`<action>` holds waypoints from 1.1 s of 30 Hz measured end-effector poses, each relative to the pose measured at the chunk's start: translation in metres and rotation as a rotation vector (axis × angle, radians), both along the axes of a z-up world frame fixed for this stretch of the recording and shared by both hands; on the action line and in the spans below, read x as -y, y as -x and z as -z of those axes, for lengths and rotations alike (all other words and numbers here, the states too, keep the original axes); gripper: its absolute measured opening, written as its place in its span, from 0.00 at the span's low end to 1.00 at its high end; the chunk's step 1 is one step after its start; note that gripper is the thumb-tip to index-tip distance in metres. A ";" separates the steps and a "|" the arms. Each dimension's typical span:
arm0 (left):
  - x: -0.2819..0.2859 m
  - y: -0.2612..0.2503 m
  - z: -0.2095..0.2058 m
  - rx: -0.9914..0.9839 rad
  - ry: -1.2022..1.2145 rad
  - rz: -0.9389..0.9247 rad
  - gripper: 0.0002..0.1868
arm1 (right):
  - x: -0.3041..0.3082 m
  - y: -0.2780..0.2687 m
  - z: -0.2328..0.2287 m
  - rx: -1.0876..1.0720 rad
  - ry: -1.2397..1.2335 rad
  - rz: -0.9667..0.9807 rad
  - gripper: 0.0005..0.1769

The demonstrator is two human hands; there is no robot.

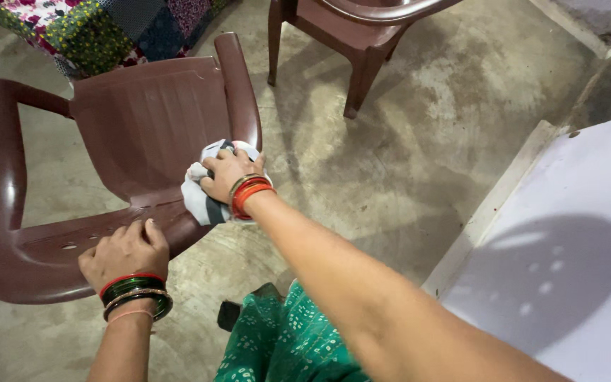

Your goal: The person wipes a brown plastic chair with a cloth, cleaning the seat, backrest, and armrests. The person then moves to a second brown plastic chair and wipes its seat and backrest.

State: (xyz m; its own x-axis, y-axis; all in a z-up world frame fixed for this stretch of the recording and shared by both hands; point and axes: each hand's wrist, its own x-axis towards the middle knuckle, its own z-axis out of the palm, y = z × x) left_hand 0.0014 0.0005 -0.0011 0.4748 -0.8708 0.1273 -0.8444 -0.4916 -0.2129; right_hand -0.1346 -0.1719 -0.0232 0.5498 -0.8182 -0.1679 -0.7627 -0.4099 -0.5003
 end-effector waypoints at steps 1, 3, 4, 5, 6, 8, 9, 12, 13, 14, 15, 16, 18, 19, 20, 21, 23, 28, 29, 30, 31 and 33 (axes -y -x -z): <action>0.000 -0.001 0.002 0.012 0.013 0.012 0.19 | 0.001 -0.002 -0.005 -0.063 -0.033 0.067 0.29; -0.001 -0.004 0.005 0.032 0.039 0.033 0.19 | -0.018 -0.029 -0.018 -0.258 -0.113 -0.004 0.25; -0.001 -0.007 0.007 -0.007 0.037 0.044 0.16 | -0.035 -0.038 -0.023 -0.236 -0.150 -0.062 0.25; -0.002 -0.010 0.006 -0.042 0.033 0.053 0.14 | -0.056 -0.045 -0.026 -0.208 -0.189 -0.122 0.25; -0.003 -0.011 0.006 -0.076 0.028 0.062 0.13 | -0.068 -0.040 -0.024 -0.073 -0.016 -0.104 0.23; -0.004 -0.009 0.008 -0.058 0.035 0.051 0.16 | -0.079 -0.033 -0.013 0.209 0.328 -0.068 0.20; -0.005 -0.007 0.008 -0.047 0.038 0.046 0.18 | -0.071 -0.021 -0.003 0.293 0.301 -0.147 0.22; -0.001 -0.004 0.004 -0.063 -0.015 -0.019 0.18 | -0.018 -0.002 0.020 0.014 0.027 -0.166 0.26; -0.002 -0.002 0.003 -0.055 0.004 -0.010 0.19 | 0.000 0.008 0.026 0.035 0.053 -0.104 0.25; -0.003 0.000 0.001 -0.048 0.023 -0.001 0.19 | 0.009 0.016 0.029 0.056 0.079 -0.041 0.24; -0.002 0.002 0.000 -0.041 0.046 0.009 0.20 | 0.008 0.014 0.031 0.068 0.079 0.046 0.24; -0.001 0.001 -0.001 -0.035 0.034 0.006 0.21 | 0.003 0.008 0.030 0.080 0.081 0.134 0.25; -0.001 0.000 -0.002 -0.033 0.007 0.000 0.22 | -0.023 -0.008 0.021 0.010 0.117 0.213 0.26; 0.000 0.001 -0.002 -0.049 0.018 0.007 0.22 | -0.045 -0.020 0.013 -0.066 0.156 0.204 0.26; -0.001 0.000 -0.001 -0.065 0.029 0.014 0.22 | -0.071 -0.032 0.004 -0.001 0.177 0.158 0.26; -0.001 -0.003 -0.001 -0.080 0.041 0.022 0.22 | -0.092 -0.039 -0.004 0.065 0.197 0.112 0.25; -0.008 -0.013 -0.001 -0.115 -0.051 0.061 0.21 | -0.110 -0.032 -0.011 0.175 0.260 0.034 0.24; -0.049 -0.057 0.010 -0.060 0.161 0.115 0.20 | -0.092 0.002 -0.005 0.417 0.315 0.024 0.23; -0.059 -0.066 0.013 -0.026 0.207 0.085 0.20 | -0.097 -0.005 -0.005 0.333 0.297 0.107 0.23; -0.068 -0.076 0.016 0.007 0.253 0.055 0.20 | -0.103 -0.014 -0.006 0.249 0.280 0.190 0.23; -0.072 -0.084 0.020 -0.057 0.247 0.056 0.19 | -0.110 -0.021 -0.009 0.160 0.258 0.276 0.23; -0.076 -0.100 0.031 -0.183 0.236 0.059 0.20 | -0.137 -0.054 -0.017 0.073 0.387 0.184 0.28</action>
